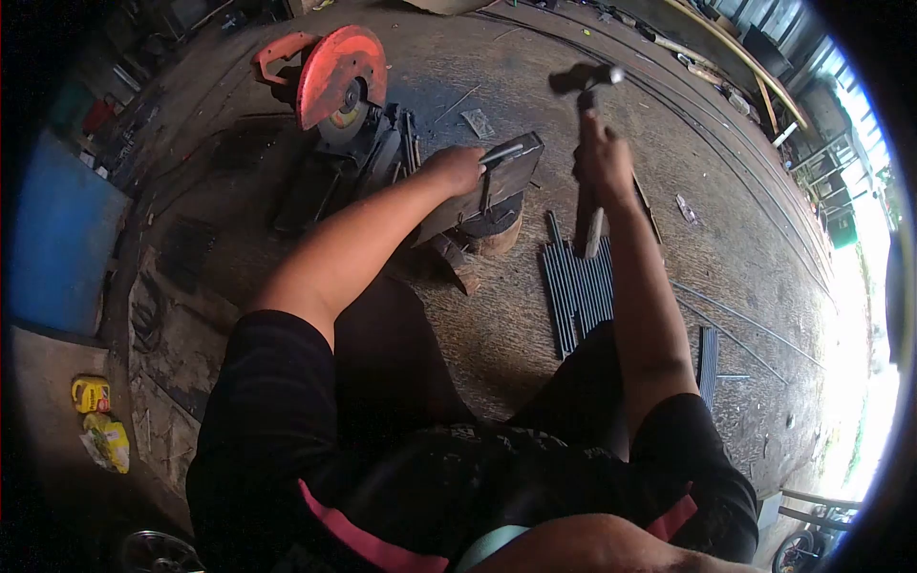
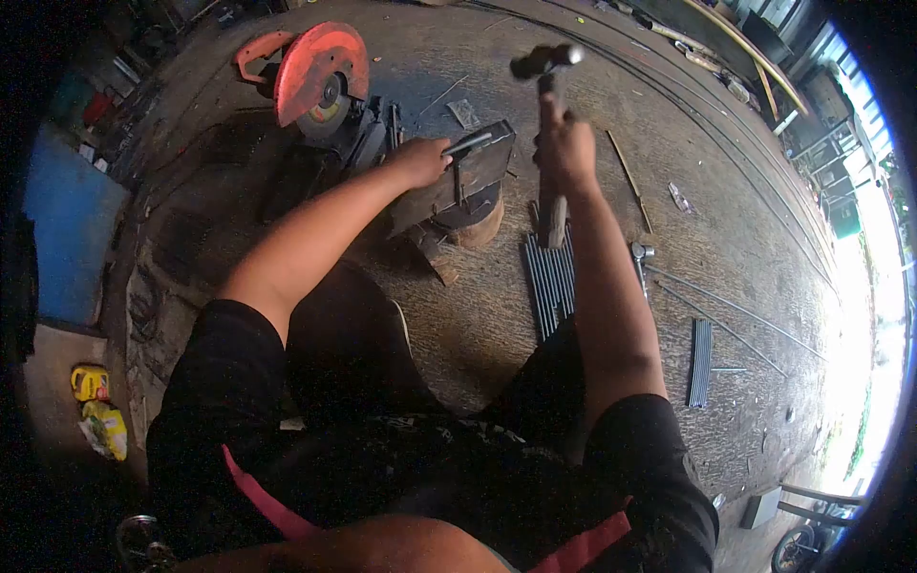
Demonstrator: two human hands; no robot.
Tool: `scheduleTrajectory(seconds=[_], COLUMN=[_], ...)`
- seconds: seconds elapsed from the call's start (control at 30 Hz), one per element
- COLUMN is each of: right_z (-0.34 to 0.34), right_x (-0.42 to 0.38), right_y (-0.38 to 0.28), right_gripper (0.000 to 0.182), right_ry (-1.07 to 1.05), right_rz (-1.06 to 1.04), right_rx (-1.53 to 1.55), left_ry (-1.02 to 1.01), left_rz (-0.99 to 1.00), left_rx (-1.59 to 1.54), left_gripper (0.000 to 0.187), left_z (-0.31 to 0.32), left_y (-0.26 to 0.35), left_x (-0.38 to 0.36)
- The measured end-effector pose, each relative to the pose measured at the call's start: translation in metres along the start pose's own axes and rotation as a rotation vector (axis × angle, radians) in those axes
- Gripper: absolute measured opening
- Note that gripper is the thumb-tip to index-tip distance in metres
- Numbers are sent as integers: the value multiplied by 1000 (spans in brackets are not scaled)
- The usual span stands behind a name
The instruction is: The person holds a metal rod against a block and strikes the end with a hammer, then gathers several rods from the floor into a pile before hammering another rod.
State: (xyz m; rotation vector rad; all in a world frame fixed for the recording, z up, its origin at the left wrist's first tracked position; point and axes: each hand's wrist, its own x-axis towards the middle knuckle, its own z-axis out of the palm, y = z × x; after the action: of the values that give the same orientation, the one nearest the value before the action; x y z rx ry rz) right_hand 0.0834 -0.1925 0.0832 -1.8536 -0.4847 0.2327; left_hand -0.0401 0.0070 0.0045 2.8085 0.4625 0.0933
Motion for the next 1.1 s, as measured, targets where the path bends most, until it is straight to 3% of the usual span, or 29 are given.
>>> scheduleTrajectory(seconds=[0.1,0.2,0.3,0.37,0.5,0.67,0.77,0.87,1.1], right_z=[-15,-17,10,30,15,-7,-13,-13,-7], right_x=[-4,-4,7,19,1,-9,-23,-12,-12], right_y=[-37,-42,11,73,16,-47,-59,-40,-10], right_gripper=[45,46,58,63,60,52,41,53,57], right_ry=[80,114,57,-171,-174,1,-6,-32,-83], right_rz=[-143,-221,-70,25,178,-175,-214,-197,-47], right_rx=[210,200,-411,-617,-319,12,153,97,-133], left_ry=[37,53,-42,7,40,120,98,64,-6], left_rz=[11,10,-31,-21,7,-26,-2,18,23], left_rx=[7,1,35,3,0,-4,0,1,-68], left_gripper=[35,34,34,32,25,25,27,30,32], left_z=[7,12,1,8,15,24,17,15,17], left_y=[-3,-5,5,-5,-19,-6,0,-2,-6], left_x=[6,11,8,4,9,6,9,9,7])
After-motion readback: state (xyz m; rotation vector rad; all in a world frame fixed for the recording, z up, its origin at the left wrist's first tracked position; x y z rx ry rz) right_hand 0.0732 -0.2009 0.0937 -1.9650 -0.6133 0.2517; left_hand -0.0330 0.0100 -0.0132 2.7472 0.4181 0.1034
